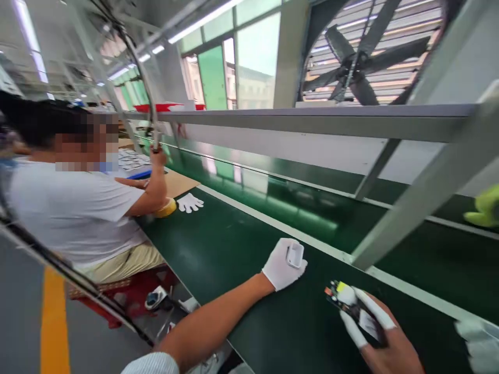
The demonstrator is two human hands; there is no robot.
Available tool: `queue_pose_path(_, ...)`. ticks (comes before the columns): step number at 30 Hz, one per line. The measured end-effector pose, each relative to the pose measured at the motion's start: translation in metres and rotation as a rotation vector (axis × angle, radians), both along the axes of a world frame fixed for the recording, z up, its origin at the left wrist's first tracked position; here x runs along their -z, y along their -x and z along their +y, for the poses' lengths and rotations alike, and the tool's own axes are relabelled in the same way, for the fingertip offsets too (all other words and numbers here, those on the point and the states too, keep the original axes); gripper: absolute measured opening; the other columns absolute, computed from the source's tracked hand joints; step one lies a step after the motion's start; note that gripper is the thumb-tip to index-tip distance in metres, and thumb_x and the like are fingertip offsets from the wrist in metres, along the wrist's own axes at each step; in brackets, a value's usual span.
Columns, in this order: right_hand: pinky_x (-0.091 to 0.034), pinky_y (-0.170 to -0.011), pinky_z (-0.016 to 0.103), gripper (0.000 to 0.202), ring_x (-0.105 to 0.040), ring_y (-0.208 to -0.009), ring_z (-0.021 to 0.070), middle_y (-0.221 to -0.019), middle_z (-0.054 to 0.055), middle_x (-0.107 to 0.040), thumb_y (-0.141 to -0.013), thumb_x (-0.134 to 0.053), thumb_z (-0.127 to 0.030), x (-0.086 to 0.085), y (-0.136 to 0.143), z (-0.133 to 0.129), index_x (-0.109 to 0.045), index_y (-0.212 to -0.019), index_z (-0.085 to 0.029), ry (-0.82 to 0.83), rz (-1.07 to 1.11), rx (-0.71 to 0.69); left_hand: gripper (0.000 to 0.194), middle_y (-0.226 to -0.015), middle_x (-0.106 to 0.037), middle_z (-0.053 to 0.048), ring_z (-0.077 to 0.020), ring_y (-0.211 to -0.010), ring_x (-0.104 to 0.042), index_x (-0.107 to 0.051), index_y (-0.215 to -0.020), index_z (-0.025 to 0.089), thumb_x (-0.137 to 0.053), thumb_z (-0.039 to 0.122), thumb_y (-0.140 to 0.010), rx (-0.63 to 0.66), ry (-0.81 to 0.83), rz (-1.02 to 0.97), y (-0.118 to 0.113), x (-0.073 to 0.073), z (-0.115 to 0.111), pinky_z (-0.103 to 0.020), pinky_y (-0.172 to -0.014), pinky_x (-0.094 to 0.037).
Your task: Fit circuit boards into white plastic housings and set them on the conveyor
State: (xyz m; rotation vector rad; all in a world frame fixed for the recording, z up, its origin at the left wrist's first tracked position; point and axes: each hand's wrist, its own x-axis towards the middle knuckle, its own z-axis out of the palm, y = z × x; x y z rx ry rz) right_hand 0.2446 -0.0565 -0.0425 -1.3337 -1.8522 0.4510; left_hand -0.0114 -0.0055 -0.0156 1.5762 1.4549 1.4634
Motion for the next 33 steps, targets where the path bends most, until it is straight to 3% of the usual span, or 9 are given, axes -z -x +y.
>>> queue_pose_path(4, -0.064, -0.088, 0.037, 0.046, -0.066, -0.116, 0.0271, -0.133, 0.011, -0.062, -0.091, -0.064, -0.024, -0.023, 0.018, -0.015, -0.054, -0.137, -0.025, -0.251, 0.094, -0.052, 0.046, -0.100, -0.061, -0.003, -0.0157, -0.082, -0.063, -0.050, -0.113, 0.020, -0.069, 0.015, -0.071, 0.256, -0.004, 0.122, -0.018, 0.013, -0.011, -0.031, -0.080, -0.055)
queue_pose_path(7, -0.064, -0.086, 0.035, 0.054, -0.065, -0.118, 0.0257, -0.134, 0.013, -0.060, -0.091, -0.063, -0.014, -0.032, 0.028, -0.018, -0.049, -0.142, -0.026, -0.306, 0.115, -0.114, 0.043, -0.105, -0.064, -0.005, -0.0194, -0.092, -0.065, -0.054, -0.109, 0.019, -0.067, 0.012, -0.069, 0.323, -0.001, 0.240, -0.025, 0.013, -0.017, -0.035, -0.089, -0.055)
queue_pose_path(11, -0.065, -0.075, 0.031, 0.059, -0.066, -0.113, 0.0248, -0.136, 0.014, -0.058, -0.090, -0.061, -0.010, -0.033, 0.030, -0.025, -0.045, -0.145, -0.027, -0.273, 0.089, -0.172, 0.043, -0.110, -0.066, -0.008, -0.0217, -0.097, -0.066, -0.059, -0.109, 0.017, -0.069, 0.015, -0.067, 0.339, 0.015, 0.336, -0.024, 0.011, -0.017, -0.037, -0.092, -0.055)
queue_pose_path(15, -0.064, -0.066, 0.028, 0.060, -0.070, -0.092, 0.0193, -0.134, 0.014, -0.059, -0.091, -0.060, -0.011, -0.030, 0.031, -0.026, -0.043, -0.147, -0.027, -0.214, 0.070, -0.191, 0.048, -0.118, -0.065, -0.012, -0.0217, -0.098, -0.067, -0.059, -0.115, 0.015, -0.067, 0.014, -0.068, 0.342, 0.011, 0.377, -0.023, 0.015, -0.015, -0.035, -0.090, -0.056)
queue_pose_path(20, -0.065, -0.080, 0.034, 0.059, -0.066, -0.113, 0.0253, -0.130, 0.014, -0.062, -0.092, -0.060, -0.012, -0.033, 0.033, -0.024, -0.043, -0.147, -0.025, -0.195, 0.038, -0.193, 0.049, -0.118, -0.067, -0.011, -0.0234, -0.103, -0.067, -0.062, -0.114, 0.018, -0.068, 0.009, -0.066, 0.341, 0.009, 0.457, -0.024, 0.009, -0.017, -0.037, -0.094, -0.056)
queue_pose_path(24, -0.064, -0.088, 0.038, 0.056, -0.067, -0.114, 0.0257, -0.129, 0.014, -0.063, -0.092, -0.059, -0.014, -0.037, 0.035, -0.024, -0.044, -0.146, -0.025, -0.182, 0.023, -0.179, 0.047, -0.115, -0.068, -0.010, -0.0252, -0.107, -0.067, -0.063, -0.113, 0.020, -0.069, 0.009, -0.067, 0.342, -0.024, 0.498, -0.024, 0.003, -0.017, -0.039, -0.096, -0.056)
queue_pose_path(33, -0.063, -0.090, 0.039, 0.060, -0.063, -0.120, 0.0265, -0.132, 0.015, -0.060, -0.092, -0.058, -0.011, -0.032, 0.035, -0.024, -0.040, -0.148, -0.024, -0.197, -0.037, -0.182, 0.040, -0.108, -0.068, -0.009, -0.0255, -0.102, -0.066, -0.064, -0.109, 0.019, -0.070, 0.015, -0.070, 0.377, -0.044, 0.536, -0.024, 0.004, -0.012, -0.038, -0.092, -0.055)
